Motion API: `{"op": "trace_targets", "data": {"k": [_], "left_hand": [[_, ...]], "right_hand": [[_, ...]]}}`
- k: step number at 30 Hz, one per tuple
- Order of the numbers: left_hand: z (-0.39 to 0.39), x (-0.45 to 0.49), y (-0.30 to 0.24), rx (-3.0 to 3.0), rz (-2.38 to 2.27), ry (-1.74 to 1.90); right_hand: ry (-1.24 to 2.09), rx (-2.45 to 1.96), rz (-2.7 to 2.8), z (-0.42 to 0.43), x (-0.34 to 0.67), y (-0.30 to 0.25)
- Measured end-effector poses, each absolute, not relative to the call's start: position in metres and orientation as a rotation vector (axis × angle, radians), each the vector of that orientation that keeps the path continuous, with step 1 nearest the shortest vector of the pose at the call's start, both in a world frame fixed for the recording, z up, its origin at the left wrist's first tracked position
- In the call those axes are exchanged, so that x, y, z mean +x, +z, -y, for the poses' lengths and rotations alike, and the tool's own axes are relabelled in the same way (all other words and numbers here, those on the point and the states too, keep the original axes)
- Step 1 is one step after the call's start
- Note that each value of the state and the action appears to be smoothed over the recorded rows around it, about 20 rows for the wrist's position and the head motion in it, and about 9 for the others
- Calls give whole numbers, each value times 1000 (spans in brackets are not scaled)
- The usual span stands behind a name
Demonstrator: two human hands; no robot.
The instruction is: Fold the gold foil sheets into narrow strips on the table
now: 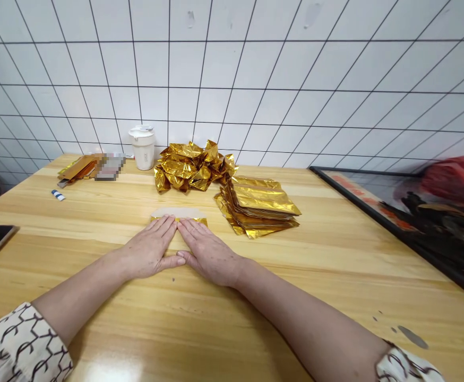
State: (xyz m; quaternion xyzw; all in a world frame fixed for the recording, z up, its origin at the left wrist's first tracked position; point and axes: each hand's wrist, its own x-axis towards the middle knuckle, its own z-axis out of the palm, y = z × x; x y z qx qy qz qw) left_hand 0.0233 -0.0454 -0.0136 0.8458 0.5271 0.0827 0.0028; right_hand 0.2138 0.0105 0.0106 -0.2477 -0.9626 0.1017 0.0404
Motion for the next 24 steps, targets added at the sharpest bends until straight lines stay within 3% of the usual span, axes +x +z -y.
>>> {"op": "trace_targets", "data": {"k": [7,18,24], "left_hand": [[47,25,-5,2560,-1671,113],[47,23,-4,2634,-1797,131],[46,24,-2,2645,-1831,131]], "right_hand": [[247,-936,3011,-8,213,16],[-342,-1215,2922,-10,216,25],[-499,-1267,2944,-8,214,28]]}}
